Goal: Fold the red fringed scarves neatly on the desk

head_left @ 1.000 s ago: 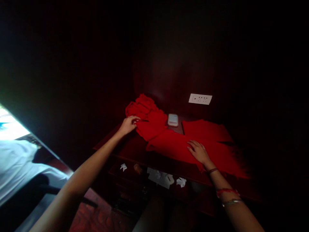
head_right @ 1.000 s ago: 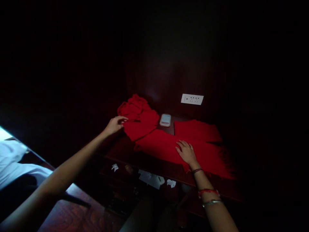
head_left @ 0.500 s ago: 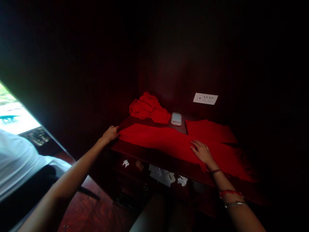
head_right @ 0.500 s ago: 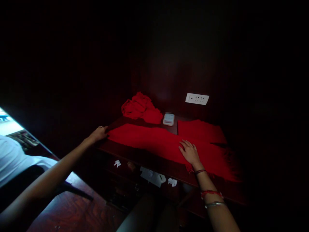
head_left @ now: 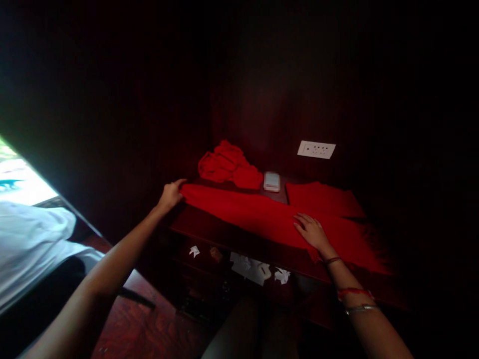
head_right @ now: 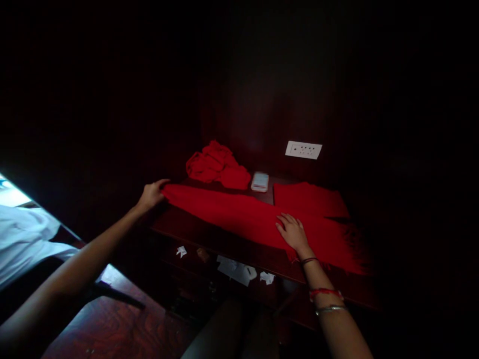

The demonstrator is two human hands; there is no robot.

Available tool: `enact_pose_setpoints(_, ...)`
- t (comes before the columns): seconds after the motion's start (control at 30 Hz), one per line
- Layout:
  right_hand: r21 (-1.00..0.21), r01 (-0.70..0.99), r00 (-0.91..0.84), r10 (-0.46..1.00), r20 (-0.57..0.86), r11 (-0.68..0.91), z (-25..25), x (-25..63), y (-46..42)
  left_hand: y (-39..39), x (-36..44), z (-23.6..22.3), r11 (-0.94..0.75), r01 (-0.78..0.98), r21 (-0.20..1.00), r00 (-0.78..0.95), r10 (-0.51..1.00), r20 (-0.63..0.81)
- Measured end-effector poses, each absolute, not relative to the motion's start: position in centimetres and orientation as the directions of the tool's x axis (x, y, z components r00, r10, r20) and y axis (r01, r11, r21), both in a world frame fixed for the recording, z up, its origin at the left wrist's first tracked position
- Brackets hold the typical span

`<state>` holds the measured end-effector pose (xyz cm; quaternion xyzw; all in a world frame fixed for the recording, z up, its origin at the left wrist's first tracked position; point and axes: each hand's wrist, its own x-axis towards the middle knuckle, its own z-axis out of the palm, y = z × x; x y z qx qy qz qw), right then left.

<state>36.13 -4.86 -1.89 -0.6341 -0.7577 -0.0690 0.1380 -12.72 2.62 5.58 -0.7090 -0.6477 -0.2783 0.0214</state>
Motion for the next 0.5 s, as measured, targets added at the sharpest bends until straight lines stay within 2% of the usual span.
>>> enact_pose_setpoints(0.1, -0.065, 0.979, -0.165, 0.941, 0.296, 0.193, -1.9, 36.2, -4.9, 3.5, -13.4, 7.4, -0.067, 0.891, 0.448, -0.219, 0.802, 0.555)
enact_pose_setpoints(0.17, -0.061, 0.979, -0.168, 0.942, 0.292, 0.193, -1.8, 36.2, -4.9, 3.9, -12.9, 7.0, 0.003, 0.841, 0.54, -0.316, 0.813, 0.488)
enact_pose_setpoints(0.23, -0.058, 0.98, -0.164, 0.943, 0.288, 0.189, -1.8, 36.2, -4.9, 4.2, -11.9, 5.5, 0.069, 0.809, 0.584, -0.327, 0.878, 0.349)
enact_pose_setpoints(0.33, -0.053, 0.983, -0.156, 0.948, 0.279, 0.177, -1.8, 36.1, -4.9, 4.2, -10.4, 2.5, 0.145, 0.844, 0.517, -0.288, 0.935, 0.207)
enact_pose_setpoints(0.43, -0.055, 0.983, -0.152, 0.951, 0.271, 0.173, -1.7, 36.1, -4.9, 4.2, -10.0, 0.8, 0.183, 0.902, 0.39, -0.262, 0.952, 0.16)
enact_pose_setpoints(0.5, -0.059, 0.983, -0.152, 0.951, 0.27, 0.173, -1.8, 36.2, -4.9, 4.2, -10.4, 1.2, 0.16, 0.924, 0.347, -0.223, 0.964, 0.148)
